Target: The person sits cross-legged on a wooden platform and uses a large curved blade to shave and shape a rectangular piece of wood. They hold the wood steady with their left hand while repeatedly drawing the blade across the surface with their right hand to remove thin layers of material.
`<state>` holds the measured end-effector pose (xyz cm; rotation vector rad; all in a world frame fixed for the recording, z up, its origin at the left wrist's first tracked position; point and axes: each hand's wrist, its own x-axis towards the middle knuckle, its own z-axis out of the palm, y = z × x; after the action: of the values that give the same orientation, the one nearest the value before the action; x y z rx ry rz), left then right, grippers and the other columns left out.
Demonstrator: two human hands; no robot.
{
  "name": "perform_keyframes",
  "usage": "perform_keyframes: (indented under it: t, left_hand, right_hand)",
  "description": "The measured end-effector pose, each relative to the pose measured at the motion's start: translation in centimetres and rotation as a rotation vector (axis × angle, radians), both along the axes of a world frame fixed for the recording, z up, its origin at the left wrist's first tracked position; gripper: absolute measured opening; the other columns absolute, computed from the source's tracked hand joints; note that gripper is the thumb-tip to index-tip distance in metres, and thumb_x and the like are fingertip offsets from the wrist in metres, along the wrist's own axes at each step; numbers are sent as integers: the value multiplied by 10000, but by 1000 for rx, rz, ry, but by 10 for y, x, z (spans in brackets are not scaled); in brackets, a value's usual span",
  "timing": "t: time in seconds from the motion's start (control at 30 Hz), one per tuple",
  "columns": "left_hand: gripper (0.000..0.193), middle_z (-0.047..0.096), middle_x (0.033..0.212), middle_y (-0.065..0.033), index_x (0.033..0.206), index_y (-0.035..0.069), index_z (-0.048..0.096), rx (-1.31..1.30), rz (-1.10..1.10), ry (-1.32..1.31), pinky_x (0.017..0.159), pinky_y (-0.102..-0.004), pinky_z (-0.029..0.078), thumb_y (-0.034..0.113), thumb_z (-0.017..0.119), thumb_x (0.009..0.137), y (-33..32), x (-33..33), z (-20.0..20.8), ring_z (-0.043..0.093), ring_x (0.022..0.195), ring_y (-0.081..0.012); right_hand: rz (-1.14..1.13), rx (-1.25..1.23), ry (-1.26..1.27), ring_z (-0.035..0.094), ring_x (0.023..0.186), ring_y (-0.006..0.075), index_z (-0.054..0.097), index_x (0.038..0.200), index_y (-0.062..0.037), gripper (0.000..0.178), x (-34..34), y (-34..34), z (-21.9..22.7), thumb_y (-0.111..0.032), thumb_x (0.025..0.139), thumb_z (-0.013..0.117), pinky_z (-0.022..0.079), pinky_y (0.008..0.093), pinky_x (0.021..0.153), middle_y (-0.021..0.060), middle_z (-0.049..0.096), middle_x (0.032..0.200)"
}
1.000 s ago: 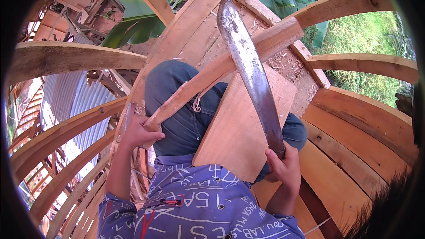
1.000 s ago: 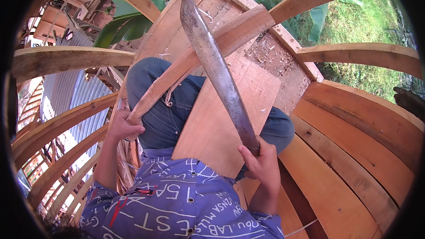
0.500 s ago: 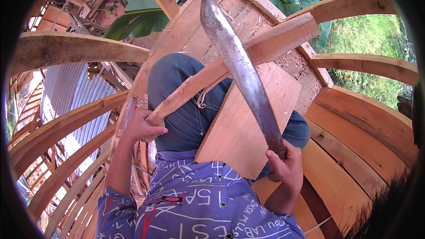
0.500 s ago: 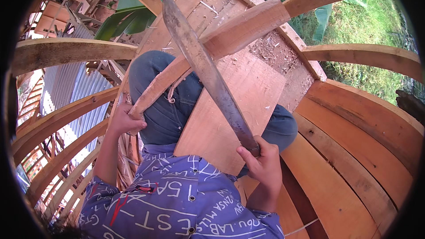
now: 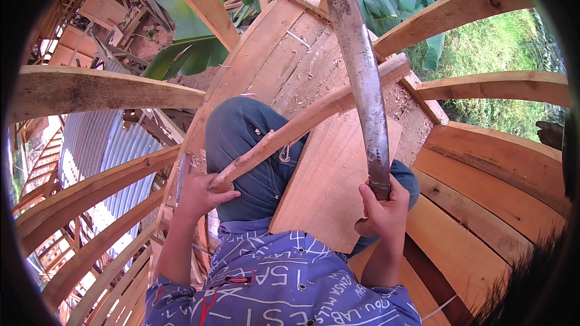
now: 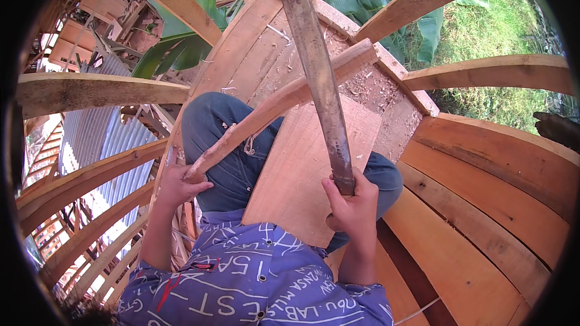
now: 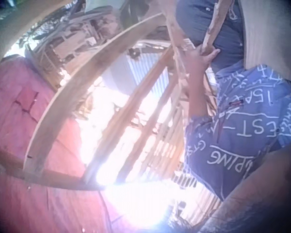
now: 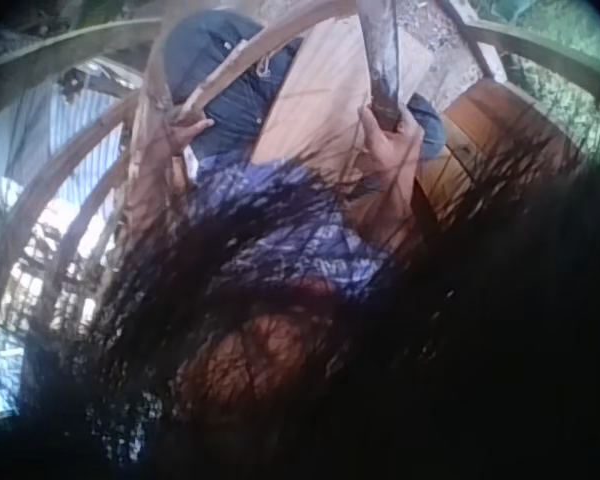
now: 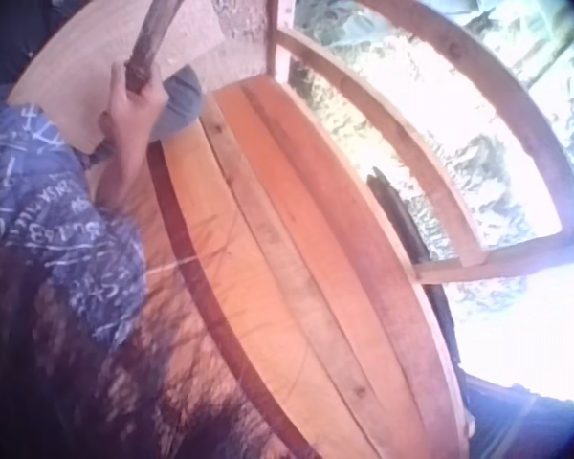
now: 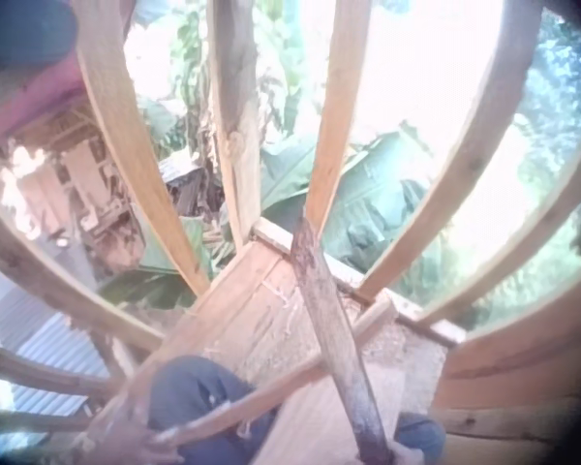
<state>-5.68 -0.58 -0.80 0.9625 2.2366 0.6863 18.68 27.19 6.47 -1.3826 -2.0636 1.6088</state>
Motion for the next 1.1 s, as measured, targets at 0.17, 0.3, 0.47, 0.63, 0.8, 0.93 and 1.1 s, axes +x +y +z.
perform_keyframes:
  t: [0.17, 0.3, 0.47, 0.63, 0.8, 0.93, 1.1]
  left_hand:
    - [357, 532, 499, -53, 634, 109, 629, 77, -182, 279, 1041, -469, 343, 419, 796, 693, 6, 7, 10, 565, 519, -258]
    - [363, 510, 555, -66, 593, 97, 533, 114, -206, 299, 521, -389, 377, 318, 803, 694, -3, 25, 11, 517, 505, -274]
    - [363, 513, 607, -82, 652, 72, 527, -34, -169, 218, 528, -387, 407, 305, 799, 712, -34, 39, 3, 544, 553, -276]
    - [361, 511, 621, -110, 695, 50, 532, -89, -74, 118, 528, -394, 426, 289, 801, 723, -42, 47, -1, 559, 582, -311]
    - [353, 519, 628, -122, 718, 47, 541, -124, -63, 68, 536, -400, 434, 277, 809, 719, -42, 45, -6, 560, 591, -332]
    - [364, 521, 626, -137, 715, 42, 530, -134, -47, 16, 530, -397, 431, 273, 811, 722, -50, 43, -17, 555, 587, -343]
    - [361, 518, 633, -150, 725, 29, 532, -138, -65, 5, 529, -393, 425, 257, 812, 726, -44, 41, -11, 551, 592, -355]
  right_hand:
    - [183, 416, -21, 610, 540, 177, 612, 886, 1, 178, -14, 2, 4, -18, 734, 702, 467, 289, 525, 100, 580, 626]
    - [170, 649, 5, 625, 587, 257, 614, 871, -24, 221, -13, 7, -5, 4, 667, 693, 478, 324, 540, 120, 609, 703]
    - [203, 889, -134, 617, 644, 292, 581, 890, -38, 290, -9, 32, -17, -1, 619, 678, 470, 371, 583, 111, 607, 743]
    - [269, 792, -193, 639, 679, 292, 578, 878, -50, 272, -1, 30, -31, -34, 623, 671, 483, 379, 585, 113, 625, 764]
    - [319, 713, -182, 642, 667, 274, 587, 856, -64, 242, -6, 16, -33, -61, 636, 687, 482, 376, 564, 96, 625, 729]
    - [313, 802, -169, 628, 645, 268, 585, 804, -72, 169, -11, 18, -40, -92, 676, 693, 469, 381, 562, 92, 609, 696]
    - [285, 923, -180, 603, 612, 264, 569, 729, -79, 127, -18, 30, -45, -126, 760, 683, 438, 384, 553, 81, 583, 651]
